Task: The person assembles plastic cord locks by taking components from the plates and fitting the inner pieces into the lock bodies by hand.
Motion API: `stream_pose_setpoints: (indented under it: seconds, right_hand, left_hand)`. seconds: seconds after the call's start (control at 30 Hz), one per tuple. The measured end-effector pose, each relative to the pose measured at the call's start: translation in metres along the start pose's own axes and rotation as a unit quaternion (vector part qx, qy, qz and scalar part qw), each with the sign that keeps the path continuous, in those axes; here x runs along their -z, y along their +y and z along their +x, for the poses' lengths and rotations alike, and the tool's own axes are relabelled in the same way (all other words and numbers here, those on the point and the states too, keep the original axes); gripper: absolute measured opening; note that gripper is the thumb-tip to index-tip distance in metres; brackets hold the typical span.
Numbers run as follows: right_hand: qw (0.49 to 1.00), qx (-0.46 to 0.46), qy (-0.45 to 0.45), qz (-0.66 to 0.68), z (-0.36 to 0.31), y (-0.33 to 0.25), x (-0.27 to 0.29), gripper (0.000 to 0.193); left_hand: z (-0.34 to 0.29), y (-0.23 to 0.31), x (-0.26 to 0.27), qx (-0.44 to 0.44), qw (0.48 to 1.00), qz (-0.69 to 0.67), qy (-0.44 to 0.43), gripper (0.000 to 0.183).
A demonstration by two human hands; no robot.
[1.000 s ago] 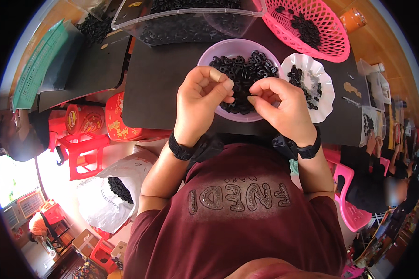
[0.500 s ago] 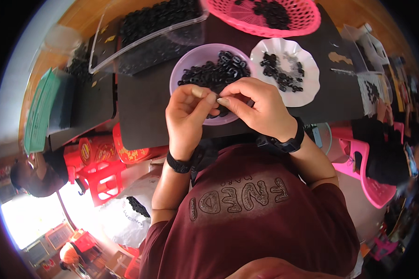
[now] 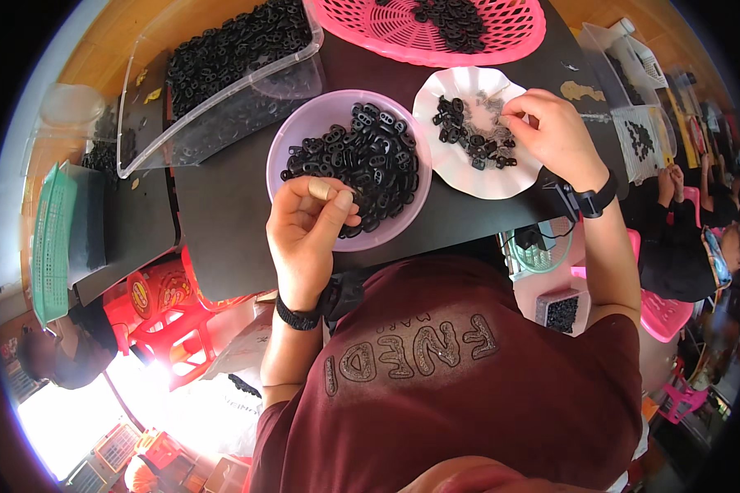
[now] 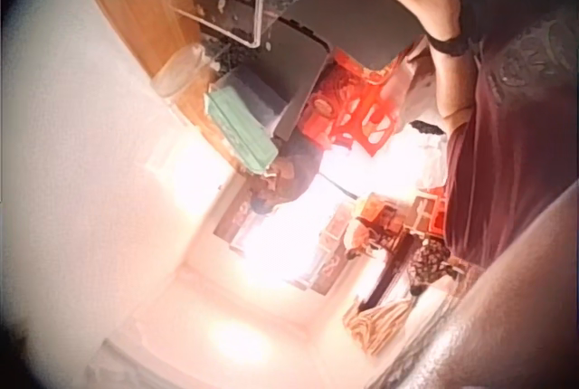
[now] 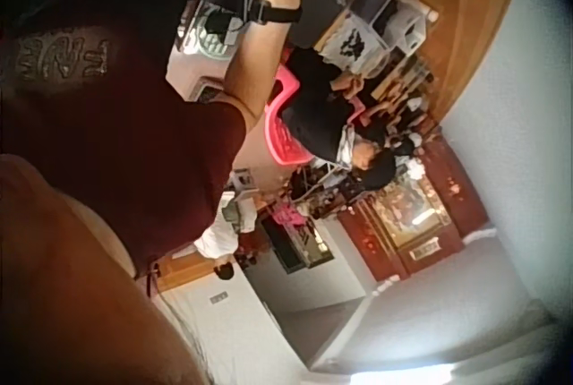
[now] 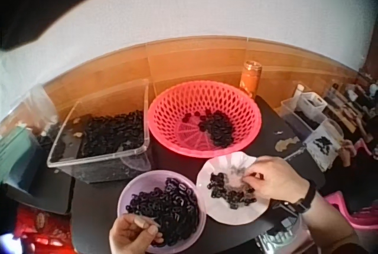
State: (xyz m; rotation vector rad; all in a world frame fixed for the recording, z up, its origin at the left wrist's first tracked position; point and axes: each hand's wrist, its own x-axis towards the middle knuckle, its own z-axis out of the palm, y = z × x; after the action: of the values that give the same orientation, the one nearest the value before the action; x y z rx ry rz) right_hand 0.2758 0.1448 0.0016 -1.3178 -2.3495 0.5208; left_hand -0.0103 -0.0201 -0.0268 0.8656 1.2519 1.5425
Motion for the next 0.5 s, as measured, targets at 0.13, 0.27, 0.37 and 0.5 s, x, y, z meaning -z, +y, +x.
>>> stream_pose_setpoints:
  seconds: [0.13, 0.27, 0.37, 0.5]
  right_hand:
    - [0.997, 0.046, -0.04, -0.05, 0.015, 0.01, -0.007, 0.01]
    - [0.991, 0.085, -0.052, -0.086, 0.027, 0.012, -0.014, 0.01]
    - [0.99, 0.074, -0.063, -0.105, 0.028, 0.011, -0.016, 0.01]
    - [0.988, 0.033, -0.087, -0.123, 0.032, 0.006, -0.016, 0.011]
  left_hand:
    - [0.0, -0.001, 0.002, 0.006, 1.0, 0.003, -0.012, 0.014]
    - [0.001, 0.002, 0.002, 0.016, 1.0, -0.004, -0.019, 0.014]
    - [0.0, 0.004, 0.003, 0.017, 1.0, 0.001, -0.023, 0.013]
    - [0.001, 0.002, 0.004, 0.015, 1.0, -0.01, -0.025, 0.013]
